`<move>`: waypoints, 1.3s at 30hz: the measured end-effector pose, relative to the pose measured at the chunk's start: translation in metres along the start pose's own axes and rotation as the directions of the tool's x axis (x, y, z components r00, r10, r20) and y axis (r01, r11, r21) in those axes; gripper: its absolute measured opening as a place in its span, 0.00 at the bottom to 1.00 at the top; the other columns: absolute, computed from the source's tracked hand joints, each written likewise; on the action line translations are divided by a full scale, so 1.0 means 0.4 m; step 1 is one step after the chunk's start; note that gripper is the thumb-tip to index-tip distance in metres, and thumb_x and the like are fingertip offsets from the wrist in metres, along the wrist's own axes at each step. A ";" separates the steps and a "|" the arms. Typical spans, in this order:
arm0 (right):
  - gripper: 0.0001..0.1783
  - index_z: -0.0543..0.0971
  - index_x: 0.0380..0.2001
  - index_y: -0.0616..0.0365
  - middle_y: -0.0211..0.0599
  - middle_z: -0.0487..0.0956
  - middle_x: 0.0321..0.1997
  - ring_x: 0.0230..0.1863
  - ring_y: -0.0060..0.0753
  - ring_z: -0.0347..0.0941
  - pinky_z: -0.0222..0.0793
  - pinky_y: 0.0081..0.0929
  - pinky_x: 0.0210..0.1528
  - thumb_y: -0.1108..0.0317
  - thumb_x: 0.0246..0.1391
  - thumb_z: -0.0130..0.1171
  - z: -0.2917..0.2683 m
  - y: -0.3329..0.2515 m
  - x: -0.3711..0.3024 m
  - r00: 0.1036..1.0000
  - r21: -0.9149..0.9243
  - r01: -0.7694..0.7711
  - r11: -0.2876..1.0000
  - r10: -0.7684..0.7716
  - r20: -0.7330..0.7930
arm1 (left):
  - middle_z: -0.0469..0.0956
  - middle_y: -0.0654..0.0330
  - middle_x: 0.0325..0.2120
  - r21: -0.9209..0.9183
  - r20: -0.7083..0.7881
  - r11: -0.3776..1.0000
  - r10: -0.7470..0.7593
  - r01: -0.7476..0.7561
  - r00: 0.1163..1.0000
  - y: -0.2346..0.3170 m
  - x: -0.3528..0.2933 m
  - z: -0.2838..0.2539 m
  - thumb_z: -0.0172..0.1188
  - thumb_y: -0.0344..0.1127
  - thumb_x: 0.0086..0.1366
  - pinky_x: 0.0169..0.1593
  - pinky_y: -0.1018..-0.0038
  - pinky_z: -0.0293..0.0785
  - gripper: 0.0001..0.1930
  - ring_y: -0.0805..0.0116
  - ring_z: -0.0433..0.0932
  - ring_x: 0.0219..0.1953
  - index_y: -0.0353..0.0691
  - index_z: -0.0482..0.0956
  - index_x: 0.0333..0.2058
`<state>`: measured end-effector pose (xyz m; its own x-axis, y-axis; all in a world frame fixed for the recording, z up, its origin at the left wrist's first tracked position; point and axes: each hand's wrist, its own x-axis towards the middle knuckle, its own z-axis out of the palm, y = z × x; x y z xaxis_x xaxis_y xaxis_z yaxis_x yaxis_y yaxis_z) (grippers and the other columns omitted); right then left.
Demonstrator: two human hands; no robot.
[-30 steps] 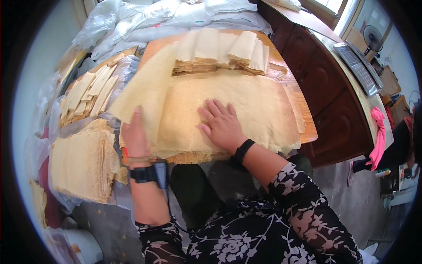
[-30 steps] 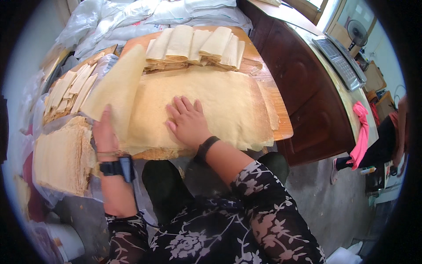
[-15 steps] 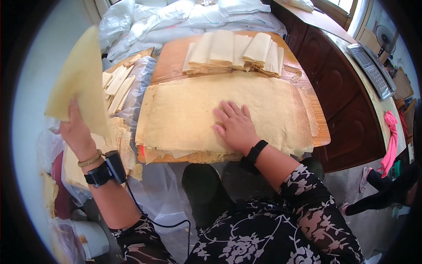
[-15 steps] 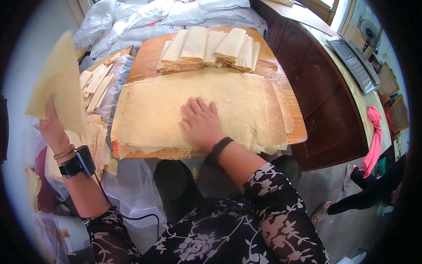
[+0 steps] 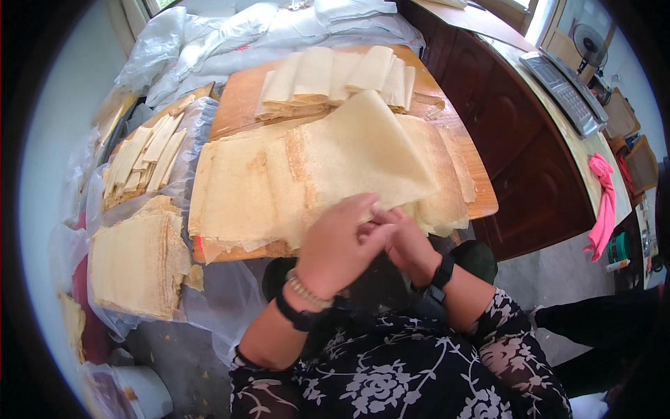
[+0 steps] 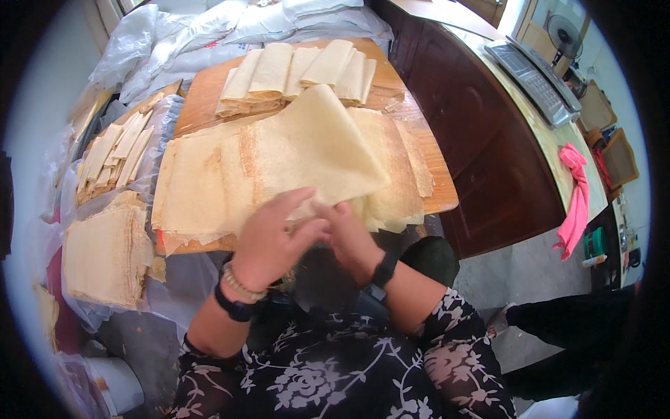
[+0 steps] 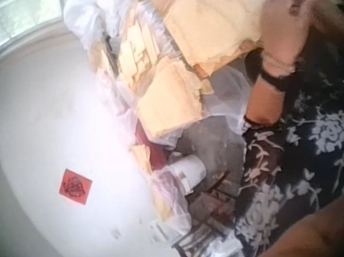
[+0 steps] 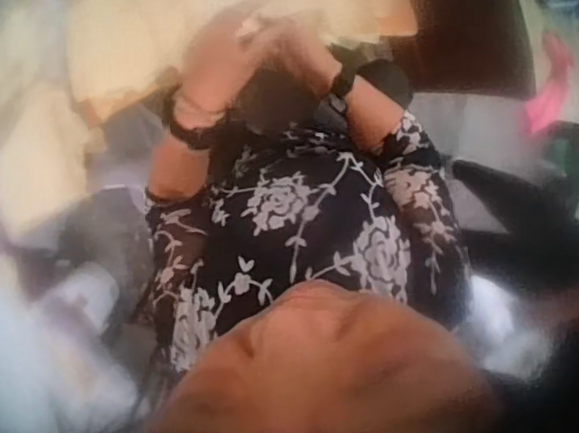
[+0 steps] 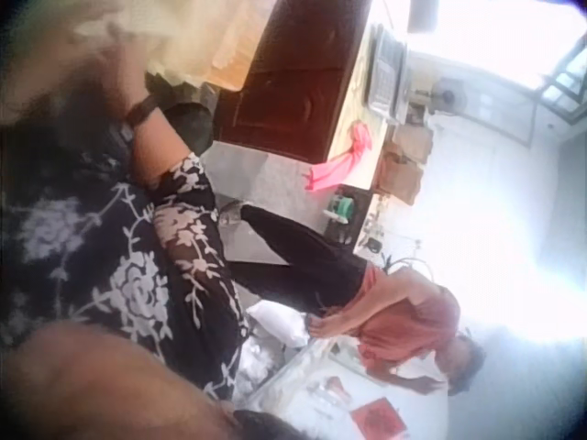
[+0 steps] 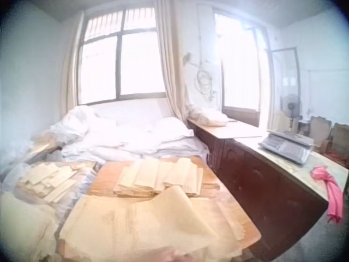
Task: The recorder is peeling, folding, and stacking thin bean curd sheets on a wooden production table.
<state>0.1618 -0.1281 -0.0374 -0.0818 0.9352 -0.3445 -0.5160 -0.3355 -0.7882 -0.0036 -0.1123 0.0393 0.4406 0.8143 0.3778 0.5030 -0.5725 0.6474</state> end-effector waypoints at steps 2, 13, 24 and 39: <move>0.16 0.73 0.49 0.60 0.42 0.79 0.51 0.49 0.32 0.80 0.81 0.32 0.48 0.60 0.68 0.59 -0.034 -0.020 0.033 0.987 0.198 -0.025 0.980 0.055 -0.149 | 0.83 0.48 0.45 0.195 -0.160 0.980 -0.004 0.035 0.987 -0.062 -0.039 -0.040 0.64 0.44 0.66 0.50 0.61 0.78 0.17 0.49 0.82 0.46 0.37 0.82 0.47; 0.11 0.79 0.43 0.63 0.35 0.84 0.35 0.33 0.30 0.83 0.83 0.30 0.40 0.66 0.65 0.59 -0.213 -0.175 -0.009 0.974 -0.219 -0.132 0.967 0.086 -0.210 | 0.84 0.58 0.32 -0.581 0.386 0.262 -0.745 0.770 0.544 -0.186 -0.162 -0.006 0.56 0.54 0.73 0.31 0.76 0.76 0.22 0.68 0.84 0.30 0.38 0.80 0.41; 0.38 0.73 0.62 0.52 0.44 0.79 0.56 0.55 0.51 0.76 0.74 0.44 0.56 0.70 0.43 0.69 -0.273 -0.172 -0.228 0.588 -0.982 0.074 -0.176 -0.787 0.186 | 0.81 0.61 0.28 -0.806 0.519 -0.079 -0.569 0.586 0.638 -0.046 -0.140 0.191 0.62 0.45 0.71 0.29 0.77 0.75 0.13 0.71 0.81 0.27 0.40 0.79 0.40; 0.17 0.88 0.42 0.51 0.38 0.86 0.48 0.53 0.42 0.81 0.75 0.33 0.55 0.75 0.45 0.70 -0.418 -0.148 -0.208 0.646 -0.783 0.594 0.184 -0.689 0.328 | 0.81 0.50 0.54 0.456 0.123 0.820 0.327 -0.345 0.937 -0.026 0.046 -0.088 0.64 0.27 0.61 0.58 0.61 0.74 0.21 0.47 0.79 0.55 0.40 0.80 0.54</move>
<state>0.3415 -0.2052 -0.0474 0.0225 0.8728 0.4875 0.5239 0.4050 -0.7493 -0.0267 -0.0879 0.0629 0.6684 0.5645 0.4844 0.5996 -0.7942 0.0983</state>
